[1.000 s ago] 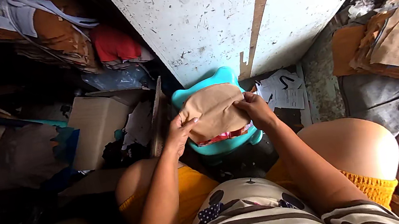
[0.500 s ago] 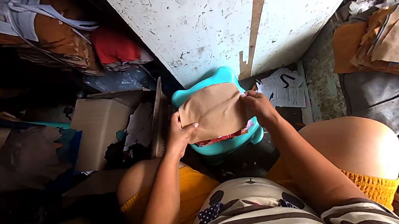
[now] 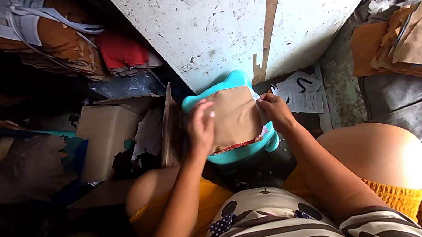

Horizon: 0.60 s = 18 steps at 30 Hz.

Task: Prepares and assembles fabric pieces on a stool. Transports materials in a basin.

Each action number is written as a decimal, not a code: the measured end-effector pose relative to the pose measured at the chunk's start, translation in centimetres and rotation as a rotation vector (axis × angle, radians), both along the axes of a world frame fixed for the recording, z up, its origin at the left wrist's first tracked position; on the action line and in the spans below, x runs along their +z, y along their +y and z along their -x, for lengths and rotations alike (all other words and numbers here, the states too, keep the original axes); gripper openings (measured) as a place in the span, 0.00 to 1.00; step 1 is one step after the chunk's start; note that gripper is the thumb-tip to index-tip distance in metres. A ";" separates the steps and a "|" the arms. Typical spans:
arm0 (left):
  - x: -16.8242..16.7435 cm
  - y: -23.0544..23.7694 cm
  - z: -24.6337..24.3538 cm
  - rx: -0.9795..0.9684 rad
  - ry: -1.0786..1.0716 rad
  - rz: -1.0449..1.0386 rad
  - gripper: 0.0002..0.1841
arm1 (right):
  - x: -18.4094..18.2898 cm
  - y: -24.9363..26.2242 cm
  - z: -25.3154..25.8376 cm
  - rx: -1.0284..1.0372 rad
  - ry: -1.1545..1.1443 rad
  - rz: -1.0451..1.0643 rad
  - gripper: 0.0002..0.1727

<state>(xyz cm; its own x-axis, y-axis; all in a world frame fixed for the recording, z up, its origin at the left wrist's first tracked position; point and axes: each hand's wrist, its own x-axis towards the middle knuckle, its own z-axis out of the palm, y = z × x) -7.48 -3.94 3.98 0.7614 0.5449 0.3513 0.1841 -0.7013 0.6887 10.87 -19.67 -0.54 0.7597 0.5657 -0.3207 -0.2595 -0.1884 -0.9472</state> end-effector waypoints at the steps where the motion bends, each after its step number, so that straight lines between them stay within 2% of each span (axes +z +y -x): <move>1: -0.5 -0.6 -0.9 -0.081 0.069 -0.100 0.18 | 0.0 0.1 0.0 0.004 -0.013 -0.007 0.09; 3: -2.2 -1.4 -2.3 -0.153 0.237 -0.272 0.26 | 0.2 0.3 -0.2 0.024 -0.055 -0.013 0.09; 5: -3.5 -1.8 -2.7 -0.134 0.356 -0.360 0.32 | 0.6 0.4 -0.6 0.048 -0.102 -0.013 0.09; 10: -5.1 -1.7 -2.4 -0.104 0.333 -0.442 0.34 | 0.6 -0.5 -2.8 0.023 -0.252 0.042 0.10; 14: -5.5 -1.4 -2.2 -0.099 0.352 -0.478 0.35 | -2.3 -2.3 -6.7 -0.259 -0.220 0.243 0.15; 18: -5.6 -1.4 -2.3 -0.124 0.353 -0.509 0.34 | -5.7 -4.5 -8.0 -0.615 0.076 0.313 0.19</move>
